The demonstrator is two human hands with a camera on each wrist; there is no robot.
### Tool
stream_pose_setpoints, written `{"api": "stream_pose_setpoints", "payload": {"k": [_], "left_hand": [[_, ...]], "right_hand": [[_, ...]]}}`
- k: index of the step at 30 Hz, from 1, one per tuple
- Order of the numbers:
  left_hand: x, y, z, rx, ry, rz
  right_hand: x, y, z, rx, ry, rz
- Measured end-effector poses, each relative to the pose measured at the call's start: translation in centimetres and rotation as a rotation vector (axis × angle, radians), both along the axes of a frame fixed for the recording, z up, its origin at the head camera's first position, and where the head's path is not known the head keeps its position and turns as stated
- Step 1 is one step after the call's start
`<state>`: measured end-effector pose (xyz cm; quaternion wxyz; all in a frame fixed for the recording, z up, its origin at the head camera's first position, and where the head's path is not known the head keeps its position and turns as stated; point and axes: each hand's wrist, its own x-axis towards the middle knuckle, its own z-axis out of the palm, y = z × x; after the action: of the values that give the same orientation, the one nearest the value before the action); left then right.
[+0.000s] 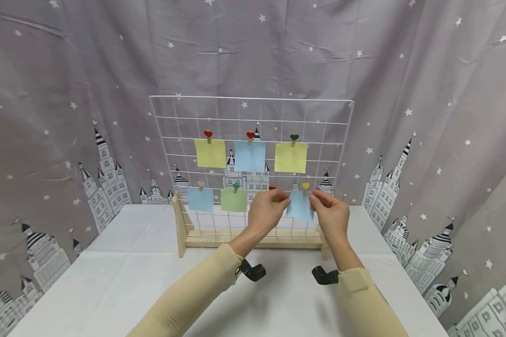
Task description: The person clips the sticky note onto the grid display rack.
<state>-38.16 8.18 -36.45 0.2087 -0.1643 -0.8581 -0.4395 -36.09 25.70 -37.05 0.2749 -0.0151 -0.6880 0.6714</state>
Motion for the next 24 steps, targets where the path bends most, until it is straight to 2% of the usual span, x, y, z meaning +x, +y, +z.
{"api": "stream_pose_setpoints", "payload": {"k": [7, 15, 24], "left_hand": [[0.4, -1.8, -0.6, -0.030, -0.023, -0.025], [1.0, -5.5, -0.6, -0.088, -0.042, -0.052], [1.3, -9.9, -0.8, -0.146, -0.035, -0.020]], "right_hand": [[0.5, 0.8, -0.3, 0.023, -0.027, 0.027], [0.9, 2.2, -0.3, 0.058, -0.076, 0.036], [1.8, 4.5, -0.1, 0.201, -0.116, 0.022]]}}
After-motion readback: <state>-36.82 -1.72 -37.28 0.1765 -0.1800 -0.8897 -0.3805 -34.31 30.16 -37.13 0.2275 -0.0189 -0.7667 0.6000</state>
